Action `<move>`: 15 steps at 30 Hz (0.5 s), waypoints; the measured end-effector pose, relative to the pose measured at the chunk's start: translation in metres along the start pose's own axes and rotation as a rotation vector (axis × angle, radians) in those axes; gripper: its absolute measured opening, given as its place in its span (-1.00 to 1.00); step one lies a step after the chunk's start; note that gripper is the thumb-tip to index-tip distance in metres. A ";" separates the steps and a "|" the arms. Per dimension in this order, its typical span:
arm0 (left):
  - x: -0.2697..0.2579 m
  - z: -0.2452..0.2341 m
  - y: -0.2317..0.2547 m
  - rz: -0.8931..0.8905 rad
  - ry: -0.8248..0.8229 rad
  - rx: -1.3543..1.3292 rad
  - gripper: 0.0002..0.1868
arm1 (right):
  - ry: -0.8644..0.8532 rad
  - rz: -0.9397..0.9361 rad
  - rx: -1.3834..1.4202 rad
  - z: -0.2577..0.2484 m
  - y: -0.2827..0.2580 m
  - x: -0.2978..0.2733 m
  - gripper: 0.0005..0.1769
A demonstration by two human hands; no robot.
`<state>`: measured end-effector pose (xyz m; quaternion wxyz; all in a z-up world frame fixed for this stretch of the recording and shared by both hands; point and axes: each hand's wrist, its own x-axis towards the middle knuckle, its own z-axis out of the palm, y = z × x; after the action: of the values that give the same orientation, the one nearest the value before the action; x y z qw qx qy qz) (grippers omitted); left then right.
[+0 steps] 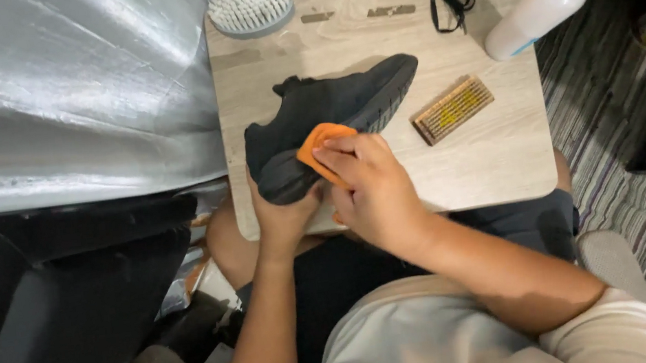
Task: The person scrubs a black shoe with a brush, focusing on the sole and upper. They then wipe the shoe with an orange cloth and spray it with a cleaning solution from a white bottle.
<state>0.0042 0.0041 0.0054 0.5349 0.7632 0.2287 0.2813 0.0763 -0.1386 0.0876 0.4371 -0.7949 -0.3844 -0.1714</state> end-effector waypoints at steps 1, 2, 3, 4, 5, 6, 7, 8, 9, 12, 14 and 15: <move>-0.002 -0.002 0.003 -0.011 -0.005 0.003 0.22 | -0.062 0.114 0.190 -0.005 -0.003 0.005 -0.59; 0.002 -0.001 0.005 -0.012 -0.009 0.000 0.22 | -0.119 0.219 0.374 -0.009 -0.004 0.014 -0.54; 0.005 0.001 0.008 -0.007 -0.008 0.000 0.22 | -0.115 0.216 0.374 -0.019 0.000 0.022 -0.54; 0.005 0.002 0.011 -0.020 -0.013 -0.003 0.22 | -0.126 0.251 0.456 -0.030 0.002 0.029 -0.55; 0.004 0.002 0.014 -0.033 -0.018 -0.007 0.22 | -0.138 0.286 0.538 -0.040 0.003 0.035 -0.54; 0.001 0.003 0.012 -0.034 -0.009 -0.005 0.22 | -0.144 0.282 0.542 -0.046 0.010 0.038 -0.54; -0.001 0.004 0.009 -0.048 -0.006 0.003 0.23 | -0.143 0.158 0.265 -0.051 0.017 0.042 -0.55; -0.004 0.005 0.007 -0.063 -0.003 0.009 0.25 | -0.142 0.031 -0.011 -0.057 0.024 0.045 -0.55; -0.002 0.007 0.003 -0.067 0.005 0.010 0.25 | -0.148 0.026 -0.007 -0.051 0.027 0.045 -0.55; -0.002 0.008 -0.013 0.001 0.025 -0.017 0.20 | -0.242 -0.061 -0.237 -0.030 0.028 0.036 -0.63; -0.005 0.008 -0.025 0.067 0.042 -0.033 0.26 | -0.230 -0.058 -0.306 -0.014 0.017 0.025 -0.63; -0.006 0.005 -0.012 0.058 0.047 -0.030 0.26 | -0.239 -0.059 -0.300 -0.008 0.012 0.019 -0.63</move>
<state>0.0028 0.0002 -0.0081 0.5321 0.7546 0.2148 0.3182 0.0986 -0.1403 0.0971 0.2596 -0.8543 -0.4267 -0.1438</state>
